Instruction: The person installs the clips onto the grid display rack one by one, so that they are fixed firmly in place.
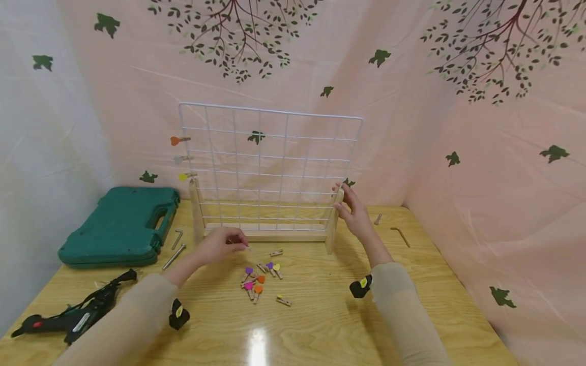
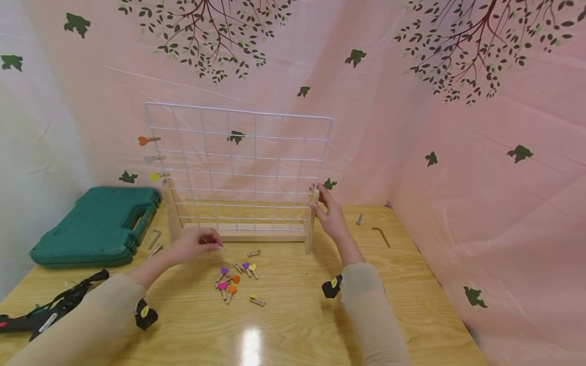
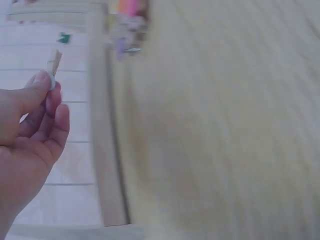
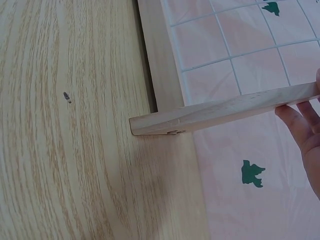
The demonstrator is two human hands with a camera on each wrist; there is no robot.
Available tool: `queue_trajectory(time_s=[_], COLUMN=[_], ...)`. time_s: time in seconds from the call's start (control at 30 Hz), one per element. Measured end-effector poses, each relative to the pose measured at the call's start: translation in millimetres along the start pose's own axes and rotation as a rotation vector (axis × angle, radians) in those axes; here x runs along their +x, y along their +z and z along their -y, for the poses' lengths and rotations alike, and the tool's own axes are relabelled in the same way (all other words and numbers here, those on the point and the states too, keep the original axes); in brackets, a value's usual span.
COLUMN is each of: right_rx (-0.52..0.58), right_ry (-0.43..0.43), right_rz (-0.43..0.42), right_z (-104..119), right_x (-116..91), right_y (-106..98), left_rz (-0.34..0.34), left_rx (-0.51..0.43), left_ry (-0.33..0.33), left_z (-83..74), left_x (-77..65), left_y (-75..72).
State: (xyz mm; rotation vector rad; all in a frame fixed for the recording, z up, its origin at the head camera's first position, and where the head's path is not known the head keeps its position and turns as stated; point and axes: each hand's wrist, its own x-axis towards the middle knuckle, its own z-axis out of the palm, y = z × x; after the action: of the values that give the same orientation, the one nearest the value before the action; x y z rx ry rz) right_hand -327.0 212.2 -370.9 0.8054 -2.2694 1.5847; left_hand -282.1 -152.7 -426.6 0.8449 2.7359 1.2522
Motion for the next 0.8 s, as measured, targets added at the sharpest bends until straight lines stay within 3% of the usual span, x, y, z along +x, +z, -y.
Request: queue_trajectory(time_s=[0.23, 0.43, 0.5, 0.8], right_rx=[0.009, 0.002, 0.000, 0.003], right_ry=[-0.005, -0.010, -0.015, -0.021], right_rz=[0.007, 0.008, 0.009, 0.006], right_z=[0.0, -1.6, -2.1, -1.2], right_x=[-0.5, -0.5, -0.4, -1.6], right_y=[0.5, 0.2, 0.1, 0.3], left_rz=[-0.220, -0.535, -0.639, -1.029], left_rx=[-0.038, 0.082, 0.112, 0.041], left_ry=[-0.045, -0.054, -0.036, 0.063], left_z=[-32.1, -58.9, -65.6, -84.0], left_x=[-6.5, -14.5, -16.0, -10.8], left_y=[-41.6, -82.2, -94.9, -151.5])
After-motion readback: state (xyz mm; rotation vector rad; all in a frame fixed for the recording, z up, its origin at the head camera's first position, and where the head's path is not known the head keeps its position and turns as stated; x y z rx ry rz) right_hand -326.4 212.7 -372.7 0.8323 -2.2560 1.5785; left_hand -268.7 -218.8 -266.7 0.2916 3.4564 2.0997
